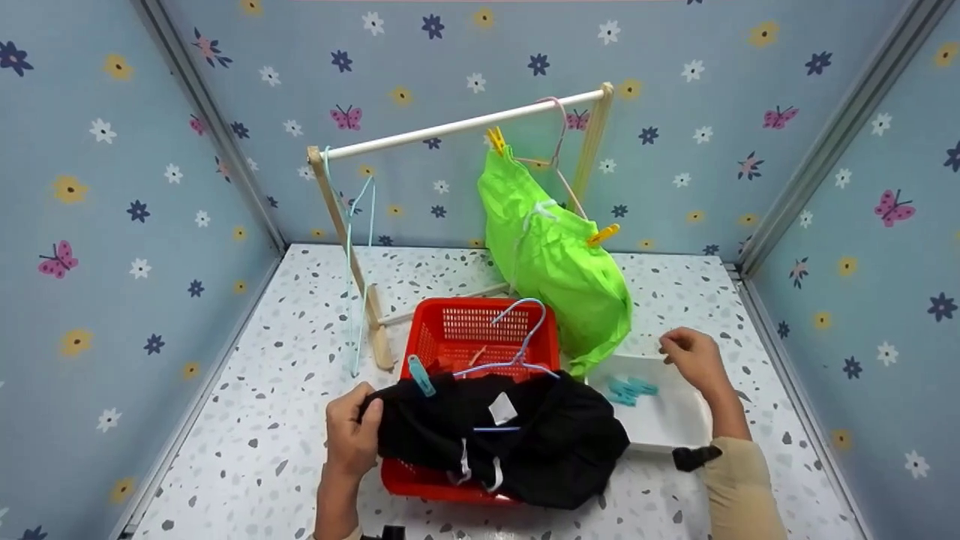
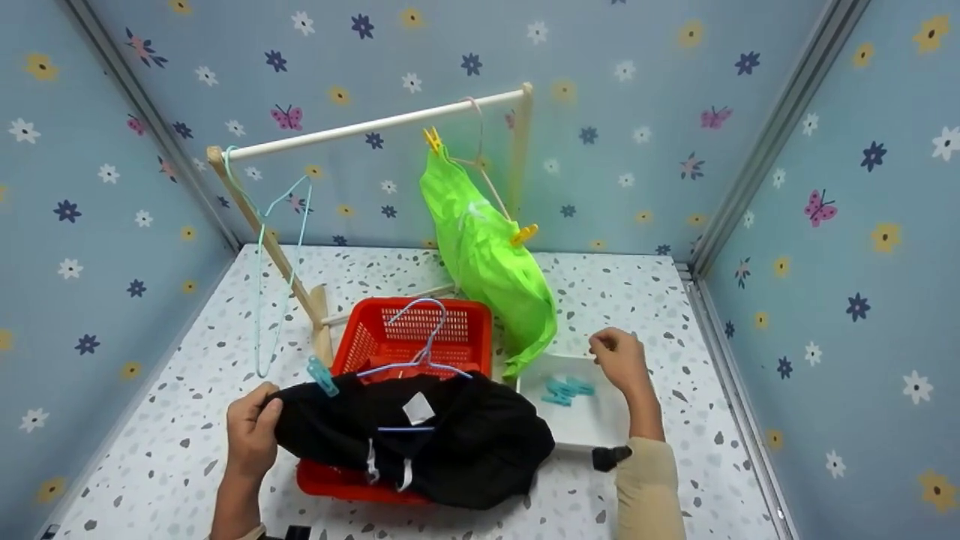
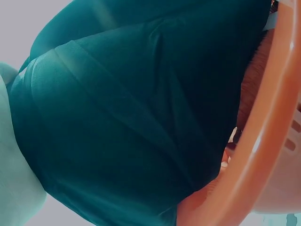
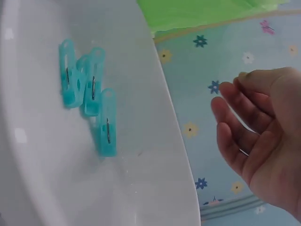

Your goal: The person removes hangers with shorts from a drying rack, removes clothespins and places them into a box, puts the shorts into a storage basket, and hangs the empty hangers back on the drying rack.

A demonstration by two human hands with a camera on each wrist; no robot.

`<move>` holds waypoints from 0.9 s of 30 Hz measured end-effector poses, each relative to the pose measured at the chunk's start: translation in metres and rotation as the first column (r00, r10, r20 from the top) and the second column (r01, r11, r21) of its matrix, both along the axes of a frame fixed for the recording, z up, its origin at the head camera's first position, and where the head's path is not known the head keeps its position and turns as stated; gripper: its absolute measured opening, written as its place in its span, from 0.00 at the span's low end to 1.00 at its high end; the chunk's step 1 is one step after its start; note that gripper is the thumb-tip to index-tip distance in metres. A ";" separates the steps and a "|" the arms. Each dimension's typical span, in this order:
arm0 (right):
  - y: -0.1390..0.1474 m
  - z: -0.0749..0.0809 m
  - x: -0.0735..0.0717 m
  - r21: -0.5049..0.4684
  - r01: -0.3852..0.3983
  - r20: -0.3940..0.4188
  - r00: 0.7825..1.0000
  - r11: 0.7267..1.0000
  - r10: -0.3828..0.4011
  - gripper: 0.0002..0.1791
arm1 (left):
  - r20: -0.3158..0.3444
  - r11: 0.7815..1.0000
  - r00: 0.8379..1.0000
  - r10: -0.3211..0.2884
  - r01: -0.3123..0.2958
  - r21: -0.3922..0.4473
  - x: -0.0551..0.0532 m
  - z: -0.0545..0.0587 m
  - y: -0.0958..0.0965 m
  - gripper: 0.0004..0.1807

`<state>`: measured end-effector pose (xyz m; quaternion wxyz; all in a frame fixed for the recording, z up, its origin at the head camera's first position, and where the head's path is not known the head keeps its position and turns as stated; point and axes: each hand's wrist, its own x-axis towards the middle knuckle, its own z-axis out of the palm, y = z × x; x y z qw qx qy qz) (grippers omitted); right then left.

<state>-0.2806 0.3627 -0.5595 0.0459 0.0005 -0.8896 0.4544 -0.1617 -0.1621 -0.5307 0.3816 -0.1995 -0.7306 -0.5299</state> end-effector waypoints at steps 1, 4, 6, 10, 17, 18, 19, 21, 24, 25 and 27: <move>0.001 -0.001 0.005 -0.044 0.035 -0.012 0.999 0.998 -0.036 0.15 | 0.005 1.000 1.000 0.003 -0.003 0.000 0.000 0.000 0.000 0.14; 0.001 -0.002 0.021 -0.162 0.129 -0.059 0.988 0.978 -0.140 0.16 | 0.042 1.000 0.999 0.022 -0.022 -0.010 0.002 0.003 0.001 0.14; -0.002 -0.002 0.033 -0.226 0.172 -0.090 0.976 0.959 -0.196 0.16 | 0.065 1.000 0.998 0.025 -0.024 -0.016 0.004 0.009 0.003 0.13; -0.010 0.004 0.057 -0.307 0.210 -0.124 0.958 0.928 -0.257 0.15 | 0.087 1.000 0.996 -0.020 0.020 -0.001 0.010 0.029 0.011 0.12; -0.045 0.035 0.075 -0.415 0.132 -0.258 0.932 0.900 -0.255 0.09 | 0.038 0.998 0.998 -0.055 0.055 -0.012 0.016 0.054 0.018 0.12; -0.054 0.043 0.076 -0.428 0.098 -0.288 0.927 0.898 -0.239 0.08 | 0.023 0.999 0.998 -0.050 0.050 -0.018 0.016 0.056 0.018 0.12; -0.063 0.051 0.079 -0.432 0.069 -0.313 0.924 0.899 -0.221 0.07 | 0.010 0.998 0.998 -0.054 0.054 -0.020 0.016 0.058 0.018 0.13; -0.084 0.071 0.086 -0.420 -0.004 -0.376 0.911 0.908 -0.170 0.04 | -0.014 0.997 0.997 -0.074 0.074 -0.024 0.016 0.062 0.019 0.13; -0.116 0.098 0.099 -0.373 -0.133 -0.468 0.881 0.918 -0.063 0.03 | -0.043 0.992 0.991 -0.124 0.123 -0.024 0.016 0.067 0.022 0.13; -0.126 0.104 0.103 -0.363 -0.184 -0.500 0.865 0.914 -0.025 0.05 | -0.050 0.989 0.988 -0.144 0.143 -0.022 0.017 0.068 0.023 0.14; -0.144 0.113 0.111 -0.352 -0.306 -0.572 0.819 0.885 0.056 0.07 | -0.060 0.984 0.982 -0.177 0.176 -0.023 0.018 0.072 0.026 0.14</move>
